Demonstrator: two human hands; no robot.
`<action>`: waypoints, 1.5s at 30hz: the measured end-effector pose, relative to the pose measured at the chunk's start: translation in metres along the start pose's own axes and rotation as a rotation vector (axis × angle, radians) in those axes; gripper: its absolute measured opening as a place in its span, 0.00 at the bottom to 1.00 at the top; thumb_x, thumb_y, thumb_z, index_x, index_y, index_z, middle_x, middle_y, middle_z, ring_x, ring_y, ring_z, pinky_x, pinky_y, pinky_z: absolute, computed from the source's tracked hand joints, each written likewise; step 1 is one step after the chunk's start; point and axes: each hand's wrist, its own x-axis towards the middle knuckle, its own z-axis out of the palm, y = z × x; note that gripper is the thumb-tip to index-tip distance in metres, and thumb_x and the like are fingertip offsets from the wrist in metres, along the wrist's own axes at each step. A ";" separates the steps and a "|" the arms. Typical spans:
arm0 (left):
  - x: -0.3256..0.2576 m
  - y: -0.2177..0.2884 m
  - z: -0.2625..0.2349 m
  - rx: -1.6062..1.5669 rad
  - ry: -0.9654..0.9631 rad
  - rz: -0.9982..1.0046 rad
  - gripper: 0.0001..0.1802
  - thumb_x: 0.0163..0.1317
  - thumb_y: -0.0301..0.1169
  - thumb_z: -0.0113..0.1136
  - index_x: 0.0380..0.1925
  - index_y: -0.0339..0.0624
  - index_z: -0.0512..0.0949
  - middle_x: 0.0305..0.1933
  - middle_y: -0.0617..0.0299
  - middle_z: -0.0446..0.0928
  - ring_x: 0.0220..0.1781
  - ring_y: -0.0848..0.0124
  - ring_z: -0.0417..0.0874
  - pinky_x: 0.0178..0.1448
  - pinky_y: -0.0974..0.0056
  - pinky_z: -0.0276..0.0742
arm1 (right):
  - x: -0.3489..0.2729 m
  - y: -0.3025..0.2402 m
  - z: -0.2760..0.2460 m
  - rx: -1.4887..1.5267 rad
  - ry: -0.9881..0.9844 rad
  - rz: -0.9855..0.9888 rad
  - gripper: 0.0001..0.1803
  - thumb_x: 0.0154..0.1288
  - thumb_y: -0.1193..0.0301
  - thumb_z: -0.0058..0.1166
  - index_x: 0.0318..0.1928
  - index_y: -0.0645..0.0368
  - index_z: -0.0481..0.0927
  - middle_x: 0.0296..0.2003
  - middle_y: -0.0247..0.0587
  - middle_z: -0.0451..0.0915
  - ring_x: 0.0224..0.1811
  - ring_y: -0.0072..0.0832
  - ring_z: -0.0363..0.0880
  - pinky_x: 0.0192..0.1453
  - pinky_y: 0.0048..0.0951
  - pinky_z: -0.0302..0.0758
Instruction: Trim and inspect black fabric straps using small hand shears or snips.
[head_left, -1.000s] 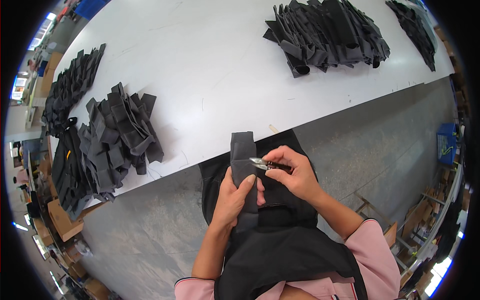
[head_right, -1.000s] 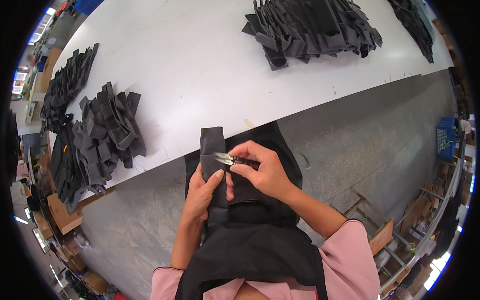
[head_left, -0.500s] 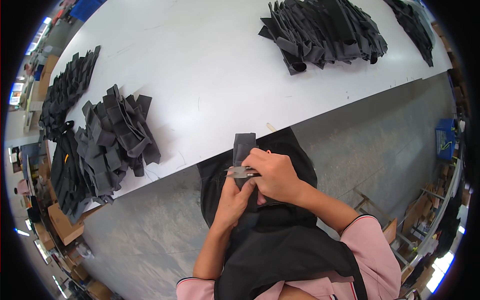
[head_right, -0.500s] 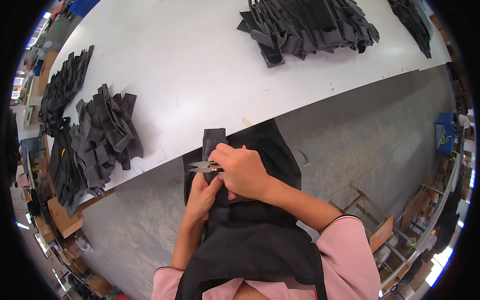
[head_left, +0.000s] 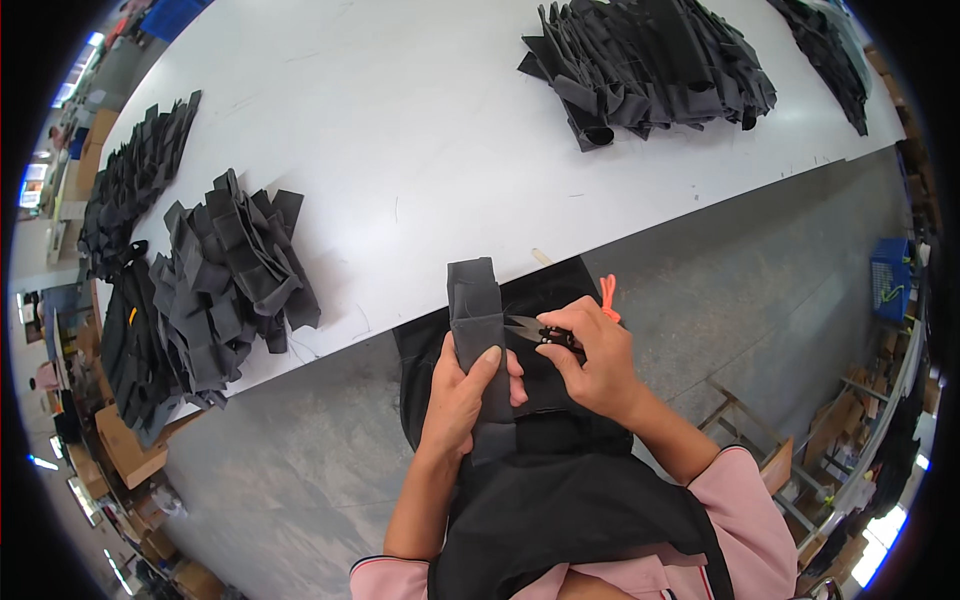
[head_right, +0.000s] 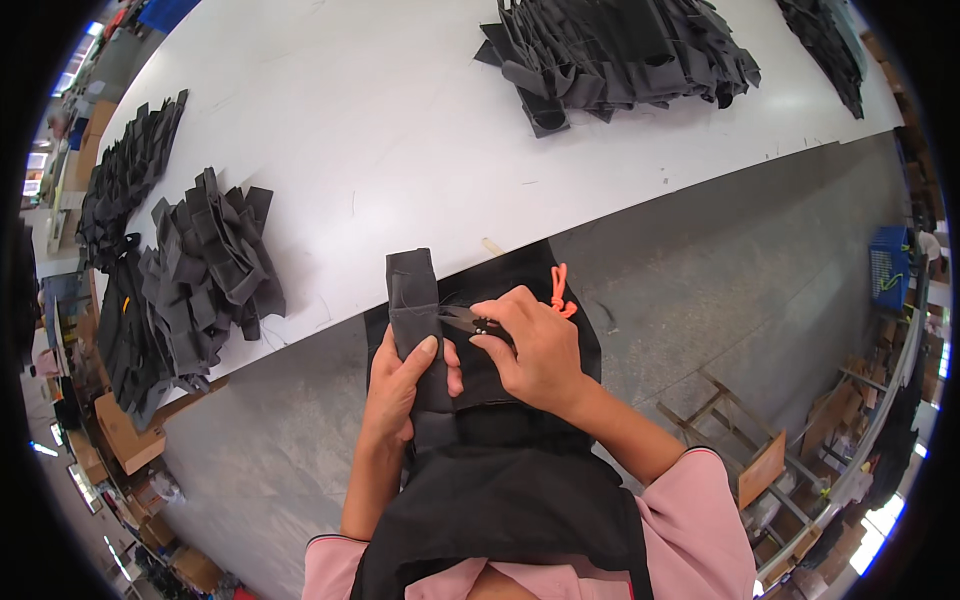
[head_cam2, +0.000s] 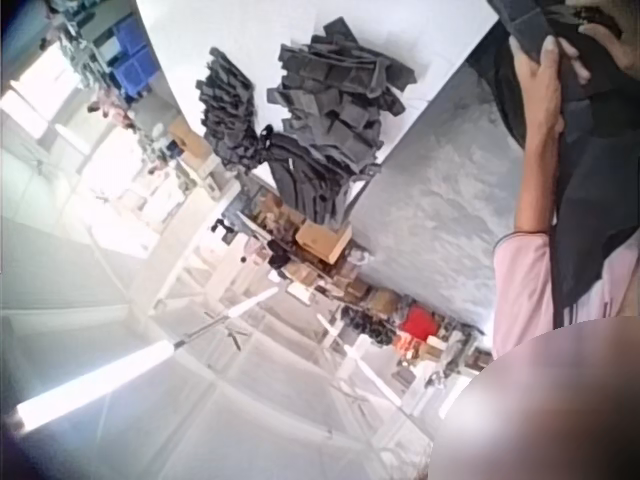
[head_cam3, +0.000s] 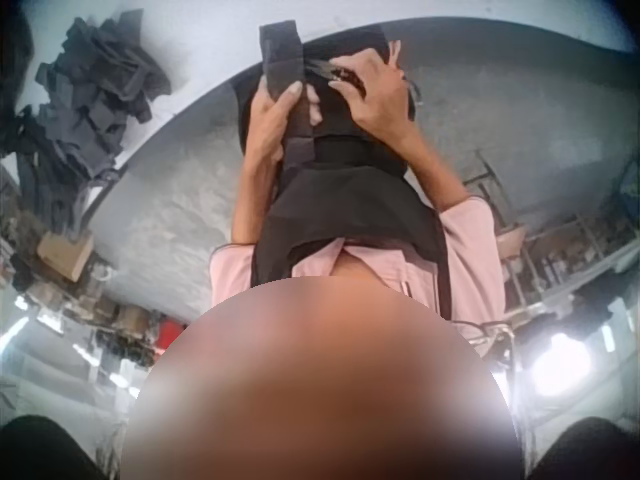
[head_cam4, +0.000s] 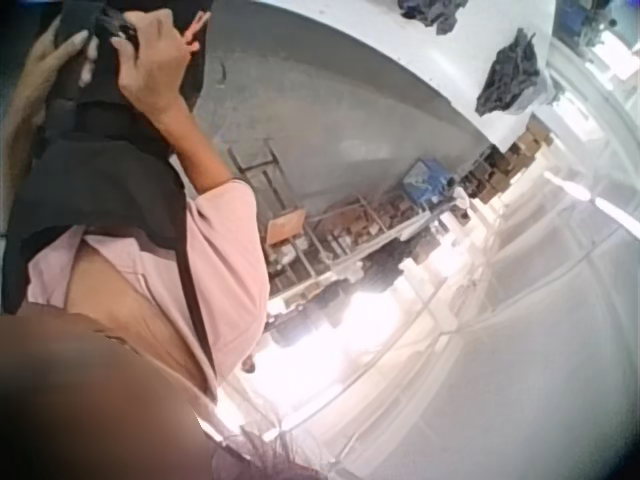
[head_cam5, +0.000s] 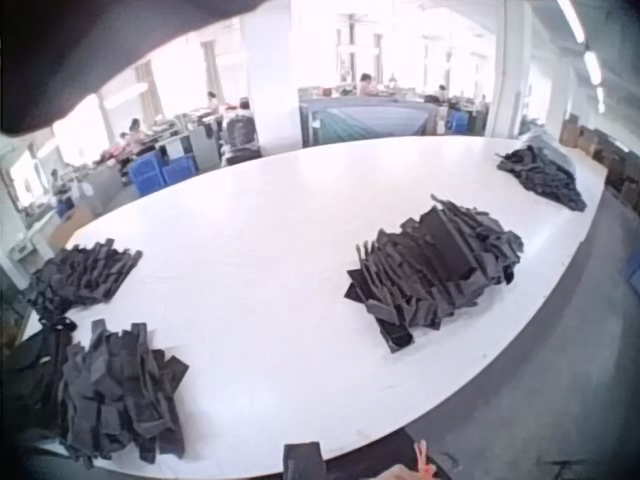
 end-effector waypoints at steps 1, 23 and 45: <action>-0.001 -0.001 0.001 -0.012 -0.001 -0.001 0.11 0.67 0.28 0.49 0.44 0.36 0.61 0.31 0.55 0.75 0.25 0.69 0.78 0.33 0.67 0.76 | 0.000 0.000 0.000 -0.042 -0.016 -0.066 0.17 0.49 0.78 0.63 0.42 0.59 0.77 0.29 0.39 0.75 0.26 0.32 0.76 0.29 0.27 0.71; -0.007 -0.002 0.002 0.029 -0.081 -0.001 0.14 0.65 0.29 0.51 0.46 0.35 0.63 0.29 0.55 0.75 0.24 0.68 0.78 0.31 0.66 0.76 | -0.003 0.003 0.001 -0.203 -0.014 -0.271 0.15 0.46 0.79 0.63 0.39 0.59 0.79 0.28 0.39 0.77 0.24 0.35 0.74 0.27 0.29 0.71; -0.004 -0.002 -0.001 -0.032 -0.085 -0.054 0.11 0.68 0.27 0.44 0.48 0.37 0.60 0.33 0.53 0.76 0.27 0.67 0.80 0.33 0.65 0.78 | 0.009 -0.003 0.018 -0.172 0.074 -0.332 0.17 0.46 0.80 0.63 0.40 0.58 0.80 0.30 0.37 0.72 0.23 0.28 0.74 0.25 0.27 0.70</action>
